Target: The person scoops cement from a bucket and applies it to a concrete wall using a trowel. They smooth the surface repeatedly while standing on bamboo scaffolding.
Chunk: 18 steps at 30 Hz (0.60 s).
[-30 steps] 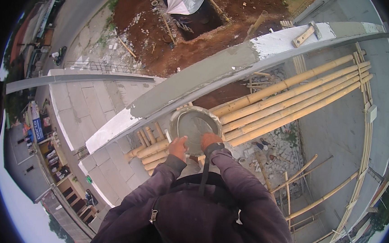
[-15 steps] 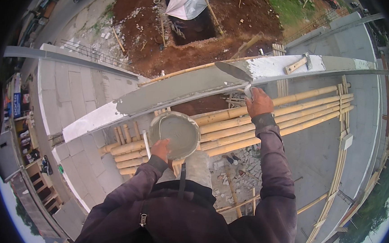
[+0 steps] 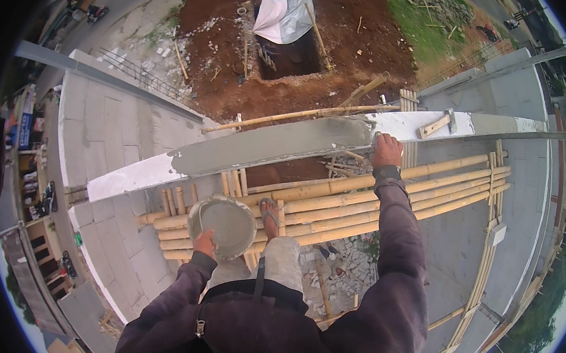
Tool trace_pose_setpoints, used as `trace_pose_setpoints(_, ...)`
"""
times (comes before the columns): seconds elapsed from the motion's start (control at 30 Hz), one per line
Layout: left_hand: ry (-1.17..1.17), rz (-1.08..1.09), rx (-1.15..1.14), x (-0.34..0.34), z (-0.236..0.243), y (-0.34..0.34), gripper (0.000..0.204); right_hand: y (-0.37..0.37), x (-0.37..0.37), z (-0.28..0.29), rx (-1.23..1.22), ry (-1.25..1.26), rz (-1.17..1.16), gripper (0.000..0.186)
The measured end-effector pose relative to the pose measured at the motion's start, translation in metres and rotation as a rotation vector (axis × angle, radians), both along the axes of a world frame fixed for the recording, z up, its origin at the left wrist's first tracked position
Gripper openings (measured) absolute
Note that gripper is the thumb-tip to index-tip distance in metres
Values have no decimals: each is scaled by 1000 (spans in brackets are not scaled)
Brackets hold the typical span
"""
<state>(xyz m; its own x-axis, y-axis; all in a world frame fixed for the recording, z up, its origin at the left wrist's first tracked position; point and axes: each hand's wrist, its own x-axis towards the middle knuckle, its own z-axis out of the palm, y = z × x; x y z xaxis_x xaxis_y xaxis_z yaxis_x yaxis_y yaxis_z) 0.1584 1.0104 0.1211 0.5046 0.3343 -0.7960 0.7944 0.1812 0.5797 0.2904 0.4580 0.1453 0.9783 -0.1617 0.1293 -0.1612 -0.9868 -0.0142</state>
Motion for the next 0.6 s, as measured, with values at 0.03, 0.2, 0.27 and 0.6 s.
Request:
trace_pose_setpoints(0.03, -9, 26, -20, -3, -1, 3, 16, 0, 0, -3, -8, 93, -25, 40)
trace_pose_setpoints(0.2, -16, 69, -67, -10, -10, 6, 17, 1, 0, -19, 62, 81, -101, 38)
trace_pose_setpoints(0.27, 44, 38, -64, -15, -12, 4, 15, 2, -3, -22, 57, 80, -121, 36)
trace_pose_setpoints(0.6, -55, -88, -97, -7, -19, -35, 13, 41, -12, 3, 444, -31, -355, 28)
